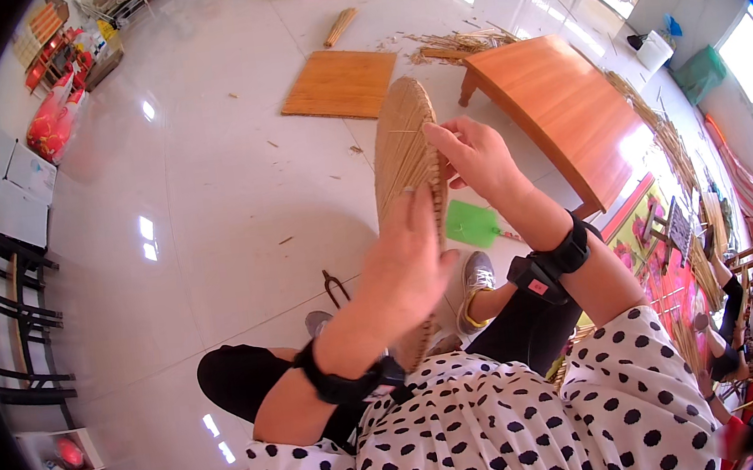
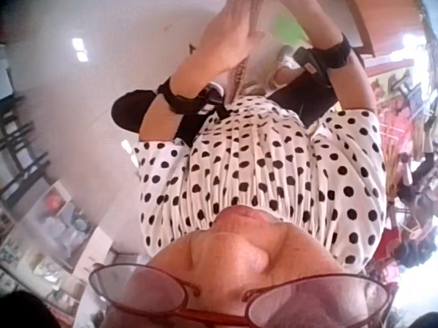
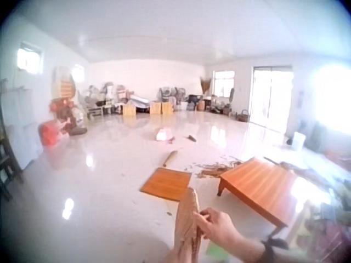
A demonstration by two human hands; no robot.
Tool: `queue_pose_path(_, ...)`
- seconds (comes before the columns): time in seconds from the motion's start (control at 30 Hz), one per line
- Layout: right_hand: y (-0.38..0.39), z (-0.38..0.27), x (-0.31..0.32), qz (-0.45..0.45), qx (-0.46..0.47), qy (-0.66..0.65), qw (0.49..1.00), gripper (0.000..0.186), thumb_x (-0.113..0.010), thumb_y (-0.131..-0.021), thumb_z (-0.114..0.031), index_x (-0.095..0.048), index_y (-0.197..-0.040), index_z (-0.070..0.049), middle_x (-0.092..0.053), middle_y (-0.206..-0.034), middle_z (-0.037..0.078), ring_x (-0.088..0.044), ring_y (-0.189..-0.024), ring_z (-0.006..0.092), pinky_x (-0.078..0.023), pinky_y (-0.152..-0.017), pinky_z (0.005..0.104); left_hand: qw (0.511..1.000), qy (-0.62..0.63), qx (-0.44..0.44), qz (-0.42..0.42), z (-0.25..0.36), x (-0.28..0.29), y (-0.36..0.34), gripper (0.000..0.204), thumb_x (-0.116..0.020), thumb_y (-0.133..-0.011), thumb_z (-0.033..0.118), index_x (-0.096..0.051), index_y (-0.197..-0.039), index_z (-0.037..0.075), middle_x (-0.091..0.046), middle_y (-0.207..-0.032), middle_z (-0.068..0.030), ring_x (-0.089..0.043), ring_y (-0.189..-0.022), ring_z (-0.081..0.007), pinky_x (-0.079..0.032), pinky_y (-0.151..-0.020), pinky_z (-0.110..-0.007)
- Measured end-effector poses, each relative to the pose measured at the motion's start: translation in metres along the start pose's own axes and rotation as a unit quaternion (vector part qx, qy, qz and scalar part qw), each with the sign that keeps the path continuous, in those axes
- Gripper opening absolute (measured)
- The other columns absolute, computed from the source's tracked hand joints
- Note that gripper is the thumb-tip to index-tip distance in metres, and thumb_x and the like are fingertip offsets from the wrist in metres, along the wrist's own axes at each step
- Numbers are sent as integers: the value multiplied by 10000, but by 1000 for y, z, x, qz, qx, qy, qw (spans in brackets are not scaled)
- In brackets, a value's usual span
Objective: The person stitches the edge of a circular bamboo fan using a needle and thread, then uses pliers to trim a piece of thread.
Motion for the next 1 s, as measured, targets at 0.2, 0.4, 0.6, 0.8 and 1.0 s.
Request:
queue_pose_path(0.2, -14, 4, 30, 47, 41, 191, 980, 373, -596, -770, -319, -634, -808, 50, -638, -690, 196, -639, -636, 303, -503, -644, 395, 989, 111, -41, 86, -6, -26, -13, 444, -650, -842, 137, -506, -1221, -45, -546, -1145, -215, -605, -909, -335, -503, -786, -367)
queue_pose_path(0.4, -5, 4, 40, 57, 22, 255, 965, 320, -552, -803, -279, -620, -764, 32, -614, -705, 235, -626, -720, 361, -487, -686, 429, 934, 330, 43, 132, -75, -47, -70, 187, -609, -893, 106, -639, -1044, 0, -628, -972, -107, -608, -789, -140, -492, -689, -255)
queue_pose_path(0.6, 2, 6, 45, 47, 11, 265, 963, 293, -541, -843, -243, -597, -849, 45, -602, -719, 231, -611, -723, 382, -477, -679, 434, 905, 359, -74, 215, -72, -69, -107, 137, -632, -855, 45, -658, -983, 7, -620, -909, -88, -602, -756, -150, -479, -654, -253)
queue_pose_path(0.8, 8, 4, 49, 64, -31, 254, 965, 306, -571, -849, -256, -588, -803, 46, -568, -658, 212, -566, -619, 344, -455, -600, 399, 907, 311, -134, 252, -63, -67, -106, 142, -679, -796, 10, -666, -936, 26, -594, -862, -93, -599, -731, -196, -482, -636, -277)
queue_pose_path(1.0, 7, 1, 56, 88, -35, 266, 959, 303, -600, -833, -241, -578, -750, 49, -538, -609, 202, -530, -553, 325, -439, -558, 390, 883, 313, -180, 301, -54, -63, -107, 119, -685, -778, -8, -649, -884, 32, -594, -845, -108, -591, -739, -250, -480, -634, -312)
Point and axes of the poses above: each hand's wrist, its own y-axis away from the middle knuckle, its own x-axis out of the back of the hand, z = x × y, the point moved 8 cm from there along -y, towards the middle knuckle
